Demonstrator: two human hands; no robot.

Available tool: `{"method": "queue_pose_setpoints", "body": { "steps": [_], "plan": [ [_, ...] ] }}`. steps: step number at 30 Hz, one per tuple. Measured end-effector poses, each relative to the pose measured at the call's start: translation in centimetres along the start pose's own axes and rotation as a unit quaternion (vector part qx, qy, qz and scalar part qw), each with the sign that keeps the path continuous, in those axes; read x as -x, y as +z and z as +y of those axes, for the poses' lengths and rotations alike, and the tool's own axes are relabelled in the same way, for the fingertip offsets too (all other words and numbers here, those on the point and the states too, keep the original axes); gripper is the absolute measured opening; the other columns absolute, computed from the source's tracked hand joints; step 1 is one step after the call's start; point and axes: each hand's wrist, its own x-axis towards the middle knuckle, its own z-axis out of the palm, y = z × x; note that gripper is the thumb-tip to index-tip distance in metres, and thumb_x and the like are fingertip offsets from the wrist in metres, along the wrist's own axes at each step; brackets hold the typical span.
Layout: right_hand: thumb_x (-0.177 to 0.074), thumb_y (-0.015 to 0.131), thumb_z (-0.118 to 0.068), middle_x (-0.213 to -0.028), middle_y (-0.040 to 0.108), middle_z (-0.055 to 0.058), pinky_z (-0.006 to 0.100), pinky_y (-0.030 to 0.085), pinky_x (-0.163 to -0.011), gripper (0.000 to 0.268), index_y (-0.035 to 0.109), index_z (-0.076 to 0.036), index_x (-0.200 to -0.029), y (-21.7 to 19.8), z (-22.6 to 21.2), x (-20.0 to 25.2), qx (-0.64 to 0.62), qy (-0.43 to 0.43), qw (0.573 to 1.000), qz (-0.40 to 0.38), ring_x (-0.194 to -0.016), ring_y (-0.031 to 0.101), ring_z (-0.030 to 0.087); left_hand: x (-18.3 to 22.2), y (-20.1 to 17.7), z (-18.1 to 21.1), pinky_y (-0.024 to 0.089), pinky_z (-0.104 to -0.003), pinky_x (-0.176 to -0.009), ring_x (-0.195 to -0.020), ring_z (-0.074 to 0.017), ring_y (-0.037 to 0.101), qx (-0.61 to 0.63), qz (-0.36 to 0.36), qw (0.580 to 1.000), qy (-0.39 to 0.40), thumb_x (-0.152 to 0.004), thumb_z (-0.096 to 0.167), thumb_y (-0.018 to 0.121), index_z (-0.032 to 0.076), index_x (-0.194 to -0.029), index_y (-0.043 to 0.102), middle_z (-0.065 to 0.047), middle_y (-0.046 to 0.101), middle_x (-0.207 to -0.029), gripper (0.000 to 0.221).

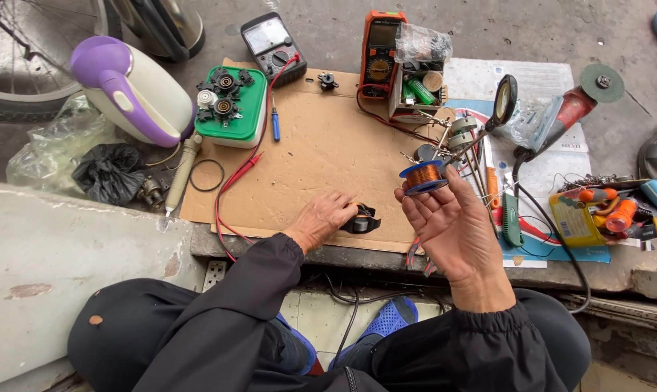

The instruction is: Inspecting and preparing a stator core and copper wire spool for motor winding

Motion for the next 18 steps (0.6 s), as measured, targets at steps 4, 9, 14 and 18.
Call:
{"method": "queue_pose_setpoints", "body": {
  "steps": [4,9,14,18],
  "plan": [
    [-0.103,0.074,-0.041,-0.112,0.081,0.024,0.038,0.068,-0.101,0.046,0.075,0.001,-0.121,0.5,0.2,0.6,0.010,0.012,1.000,-0.006,-0.111,0.083,0.035,2.9,2.0,0.4,0.060,-0.036,-0.088,-0.115,-0.0250,0.071,0.006,-0.014,1.000,-0.014,-0.104,0.017,0.067,0.019,-0.103,0.063,-0.005,0.068,-0.121,0.005],
    [-0.104,0.073,-0.038,-0.110,0.081,0.024,0.040,0.068,-0.103,0.042,0.075,0.000,-0.120,0.5,0.4,1.3,0.037,0.010,0.999,0.001,-0.112,0.083,0.033,3.8,4.9,-0.2,0.059,-0.040,-0.092,-0.122,-0.0274,0.068,0.078,-0.084,0.993,-0.028,-0.094,0.022,0.072,0.016,-0.099,0.065,-0.004,0.066,-0.135,0.011],
    [-0.105,0.072,-0.037,-0.111,0.081,0.023,0.040,0.067,-0.104,0.042,0.074,0.001,-0.121,-0.4,0.3,1.0,0.042,0.018,0.999,0.017,-0.112,0.083,0.032,0.3,3.4,0.4,0.059,-0.047,-0.100,-0.122,-0.0335,0.071,0.175,-0.122,0.966,-0.149,-0.088,0.023,0.067,0.019,-0.122,0.060,-0.011,0.069,-0.118,0.036],
    [-0.104,0.072,-0.038,-0.110,0.080,0.024,0.041,0.067,-0.102,0.043,0.074,0.002,-0.121,-0.2,0.1,1.0,0.038,0.021,0.999,0.026,-0.110,0.083,0.033,-0.3,12.5,-1.7,0.061,-0.054,-0.093,-0.112,-0.0410,0.075,0.166,-0.249,0.912,-0.280,-0.080,0.041,0.078,0.017,-0.121,0.057,-0.013,0.067,-0.119,0.052]
  ]
}}
